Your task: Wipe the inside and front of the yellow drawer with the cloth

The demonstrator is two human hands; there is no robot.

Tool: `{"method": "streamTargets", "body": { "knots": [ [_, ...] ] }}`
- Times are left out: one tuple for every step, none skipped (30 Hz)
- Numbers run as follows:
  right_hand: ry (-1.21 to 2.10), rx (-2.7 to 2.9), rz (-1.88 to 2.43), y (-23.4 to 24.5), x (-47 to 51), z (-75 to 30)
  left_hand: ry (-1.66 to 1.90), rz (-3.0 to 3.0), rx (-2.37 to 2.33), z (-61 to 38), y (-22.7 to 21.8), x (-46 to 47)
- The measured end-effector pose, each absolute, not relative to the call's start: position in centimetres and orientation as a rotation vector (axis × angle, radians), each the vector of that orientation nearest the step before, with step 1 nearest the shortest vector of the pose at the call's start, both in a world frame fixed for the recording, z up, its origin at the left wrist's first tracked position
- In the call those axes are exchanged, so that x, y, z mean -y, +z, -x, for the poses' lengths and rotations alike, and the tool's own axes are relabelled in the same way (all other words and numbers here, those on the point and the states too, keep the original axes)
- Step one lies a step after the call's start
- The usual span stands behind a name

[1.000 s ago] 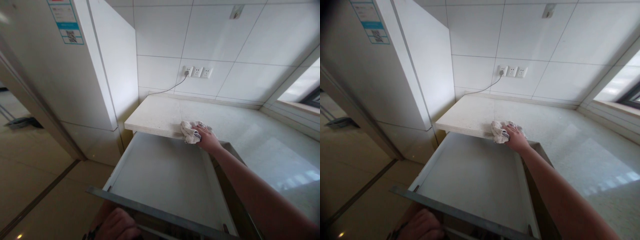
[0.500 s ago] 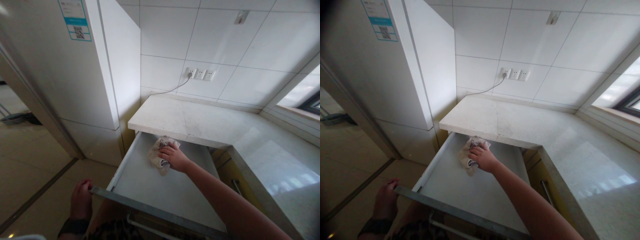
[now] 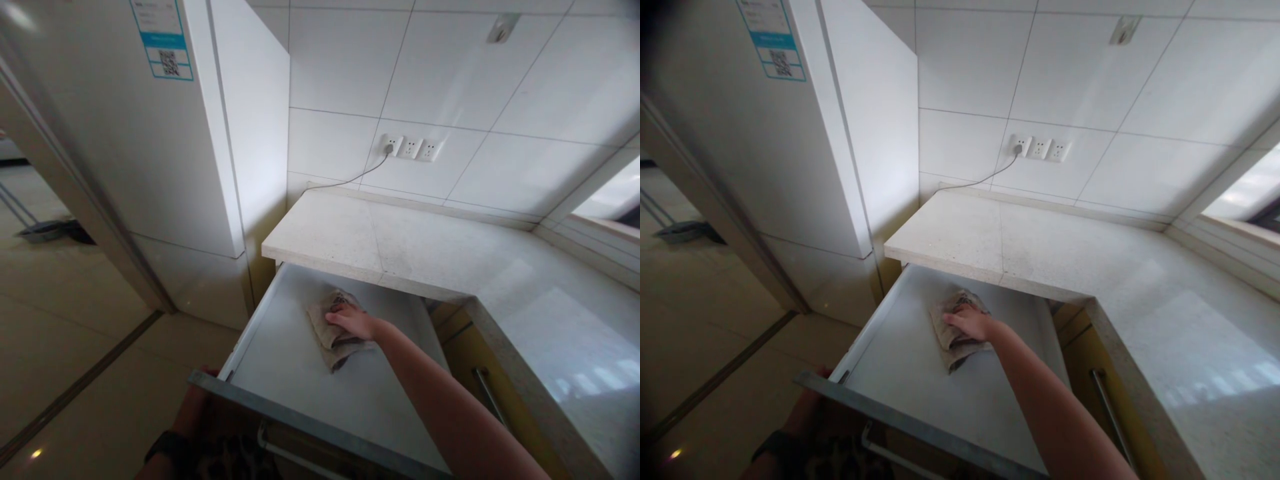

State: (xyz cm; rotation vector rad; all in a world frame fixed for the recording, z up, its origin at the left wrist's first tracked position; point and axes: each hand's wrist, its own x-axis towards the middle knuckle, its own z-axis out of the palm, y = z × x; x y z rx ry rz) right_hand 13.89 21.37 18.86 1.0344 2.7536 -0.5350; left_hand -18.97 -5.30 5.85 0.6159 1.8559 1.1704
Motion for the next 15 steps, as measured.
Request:
{"method": "streamTargets", "body": {
  "knots": [
    [-0.538,-2.719,-1.198,18.7,-21.2,-13.3,1.184,-0.609,-1.884,18.7,5.9,5.2],
    [-0.509,-2.683,-1.388,18.4,-20.8,-12.8,1.192,-0.612,-1.919,18.5,5.8,5.1],
    [-0.452,-2.651,-1.555,17.9,-20.4,-12.2,1.194,-0.622,-1.951,18.4,5.7,5.1],
    [-0.383,-2.625,-1.671,17.4,-19.9,-11.7,1.194,-0.636,-1.976,18.3,5.6,5.0],
    [-0.333,-2.599,-1.727,16.7,-19.5,-11.3,1.185,-0.647,-1.998,18.4,5.5,5.0],
    [-0.323,-2.56,-1.739,16.1,-19.1,-11.1,1.17,-0.656,-2.014,18.6,5.4,5.0],
    [-0.343,-2.508,-1.736,15.5,-18.8,-10.9,1.152,-0.668,-2.03,18.8,5.3,5.1],
    [-0.373,-2.457,-1.726,15.0,-18.6,-10.8,1.134,-0.685,-2.048,19.1,5.2,5.2],
    [-0.389,-2.428,-1.715,14.6,-18.4,-10.8,1.115,-0.714,-2.06,19.3,5.2,5.3],
    [-0.383,-2.431,-1.7,14.4,-18.3,-10.9,1.096,-0.753,-2.061,19.6,5.2,5.4],
    [-0.361,-2.454,-1.682,14.3,-18.2,-11.0,1.078,-0.8,-2.061,19.9,5.3,5.5],
    [-0.337,-2.483,-1.663,14.3,-18.2,-11.1,1.058,-0.854,-2.066,20.1,5.4,5.6],
    [-0.322,-2.512,-1.644,14.4,-18.1,-11.2,1.034,-0.909,-2.079,20.3,5.6,5.7],
    [-0.313,-2.54,-1.625,14.5,-18.1,-11.3,1.009,-0.961,-2.103,20.5,5.8,5.8],
    [-0.302,-2.575,-1.606,14.6,-18.0,-11.4,0.979,-1.009,-2.134,20.7,5.9,5.9]
  ]
}}
